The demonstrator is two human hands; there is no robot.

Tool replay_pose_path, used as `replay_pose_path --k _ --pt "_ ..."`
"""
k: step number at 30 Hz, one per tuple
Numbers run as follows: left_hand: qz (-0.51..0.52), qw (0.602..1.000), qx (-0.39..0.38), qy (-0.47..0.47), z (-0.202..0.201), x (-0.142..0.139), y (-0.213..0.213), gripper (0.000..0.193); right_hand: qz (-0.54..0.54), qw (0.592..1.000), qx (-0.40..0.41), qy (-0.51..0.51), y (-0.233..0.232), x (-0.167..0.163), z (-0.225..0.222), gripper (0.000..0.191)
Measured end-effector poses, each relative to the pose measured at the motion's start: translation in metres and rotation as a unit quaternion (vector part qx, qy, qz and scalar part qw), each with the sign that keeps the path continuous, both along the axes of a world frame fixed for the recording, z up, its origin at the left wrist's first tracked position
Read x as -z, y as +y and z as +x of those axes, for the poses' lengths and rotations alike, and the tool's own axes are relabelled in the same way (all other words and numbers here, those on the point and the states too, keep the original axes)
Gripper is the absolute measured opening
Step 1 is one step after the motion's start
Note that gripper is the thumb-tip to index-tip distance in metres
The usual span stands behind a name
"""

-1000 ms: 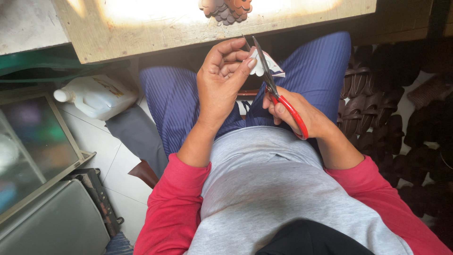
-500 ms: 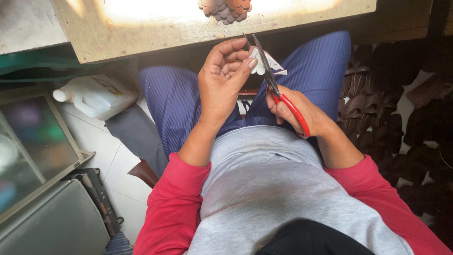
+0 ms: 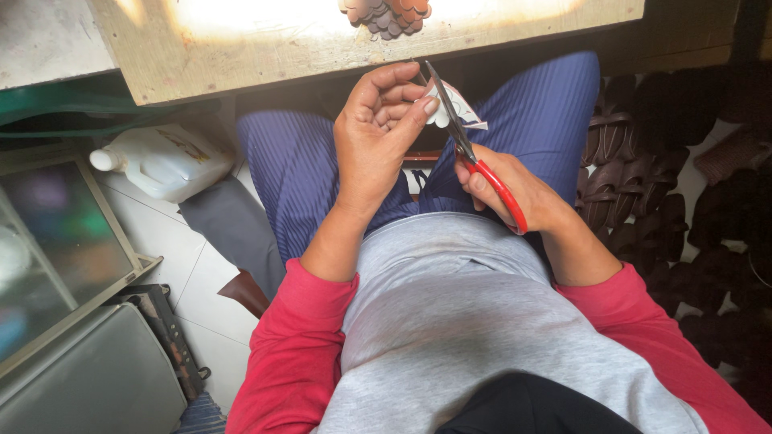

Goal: The person sits cross-legged and uses red-handled scissors to cut small white paper shapes from a larger sheet. They trim the edges carefully and place the finished pieces on a wooden table where similar shapes are already stacked.

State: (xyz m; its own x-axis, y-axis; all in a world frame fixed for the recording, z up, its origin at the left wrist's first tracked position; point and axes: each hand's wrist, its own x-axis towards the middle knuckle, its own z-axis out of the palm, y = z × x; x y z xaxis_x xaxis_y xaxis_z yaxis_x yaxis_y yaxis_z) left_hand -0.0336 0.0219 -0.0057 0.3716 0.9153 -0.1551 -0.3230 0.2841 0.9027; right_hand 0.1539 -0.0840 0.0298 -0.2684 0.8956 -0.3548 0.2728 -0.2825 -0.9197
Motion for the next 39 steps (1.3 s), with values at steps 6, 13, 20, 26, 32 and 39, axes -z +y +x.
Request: replay_pose_path --k 6,13,20,26,32,39 --pt "0.0 1.0 0.001 0.004 0.0 0.001 0.001 0.036 -0.009 1.0 0.001 -0.017 0.001 -0.001 0.001 0.063" --pt "-0.01 0.997 0.009 -0.081 0.006 0.003 -0.006 0.04 0.017 0.997 0.048 0.05 -0.002 0.006 -0.004 0.068" --pt "-0.095 0.994 0.036 -0.03 0.017 0.002 -0.019 0.026 0.041 0.995 0.063 0.072 -0.003 0.013 -0.004 0.074" --pt "-0.09 0.995 -0.001 -0.048 0.025 0.007 -0.023 0.017 0.057 0.994 0.062 0.065 -0.002 0.011 -0.007 0.077" --pt "-0.063 0.997 -0.008 -0.05 0.026 0.01 -0.028 0.018 0.061 0.995 0.06 0.046 -0.003 0.013 -0.006 0.077" --pt "-0.068 0.995 0.005 -0.068 0.029 0.012 -0.031 0.017 0.051 0.995 0.08 0.012 -0.007 0.016 -0.007 0.082"
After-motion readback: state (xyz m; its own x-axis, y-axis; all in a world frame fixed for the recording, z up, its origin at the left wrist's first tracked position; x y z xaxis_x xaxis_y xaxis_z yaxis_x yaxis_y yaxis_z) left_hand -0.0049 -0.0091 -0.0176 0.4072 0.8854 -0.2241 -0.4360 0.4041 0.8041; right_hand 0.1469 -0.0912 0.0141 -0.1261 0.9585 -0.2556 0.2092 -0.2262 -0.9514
